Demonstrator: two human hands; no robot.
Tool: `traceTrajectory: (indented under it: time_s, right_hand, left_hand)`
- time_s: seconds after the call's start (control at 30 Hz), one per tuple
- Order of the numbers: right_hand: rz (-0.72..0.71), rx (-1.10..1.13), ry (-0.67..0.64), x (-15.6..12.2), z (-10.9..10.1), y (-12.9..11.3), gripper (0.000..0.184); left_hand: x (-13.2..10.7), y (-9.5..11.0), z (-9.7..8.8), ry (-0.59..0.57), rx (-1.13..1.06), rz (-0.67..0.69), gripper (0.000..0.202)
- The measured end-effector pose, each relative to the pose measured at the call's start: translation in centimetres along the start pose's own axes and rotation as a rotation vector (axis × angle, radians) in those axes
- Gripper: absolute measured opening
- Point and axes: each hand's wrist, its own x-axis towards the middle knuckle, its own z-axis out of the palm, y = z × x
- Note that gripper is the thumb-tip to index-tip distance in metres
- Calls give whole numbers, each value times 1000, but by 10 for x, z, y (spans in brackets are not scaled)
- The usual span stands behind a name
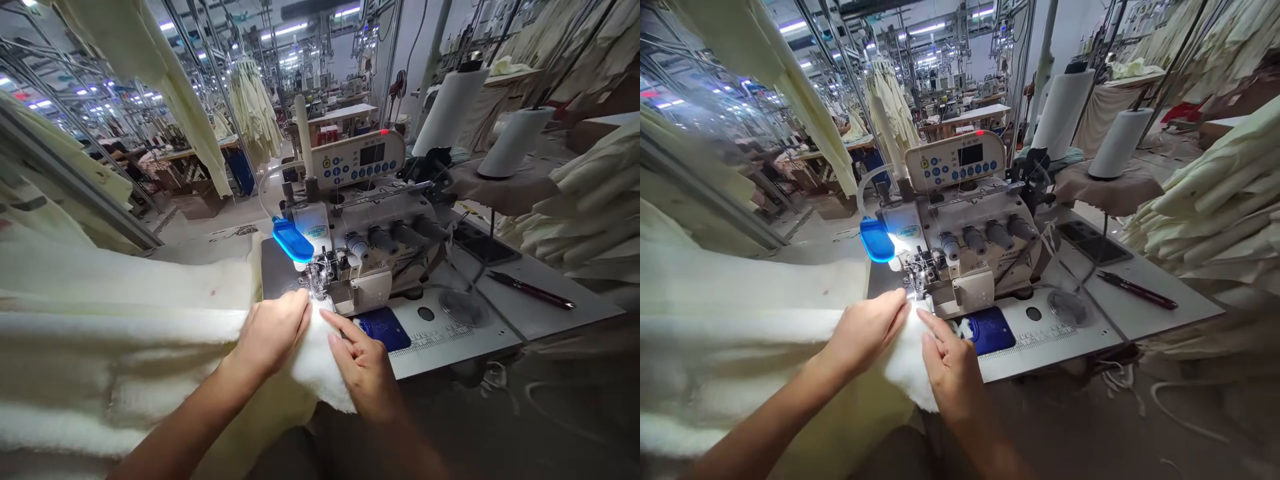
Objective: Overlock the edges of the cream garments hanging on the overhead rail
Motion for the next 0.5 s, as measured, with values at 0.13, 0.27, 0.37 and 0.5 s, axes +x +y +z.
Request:
traceTrajectory:
  time_s: [0.13,0.27,0.37,0.5]
  right_hand:
    - [54,8,43,17,-7,-10,51]
    - [40,-12,76,27,-9,-15,46]
    - [16,44,75,13,-6,-8,47]
    - [19,162,-27,-25,-6,4,50]
  left_hand:
    - [18,0,2,-15,-2,-50,24]
    - [21,-3,1,8,-1,-84,24]
    - [-4,3,2,251,-9,74,26]
    - [-45,22,22,470,-153,367,36]
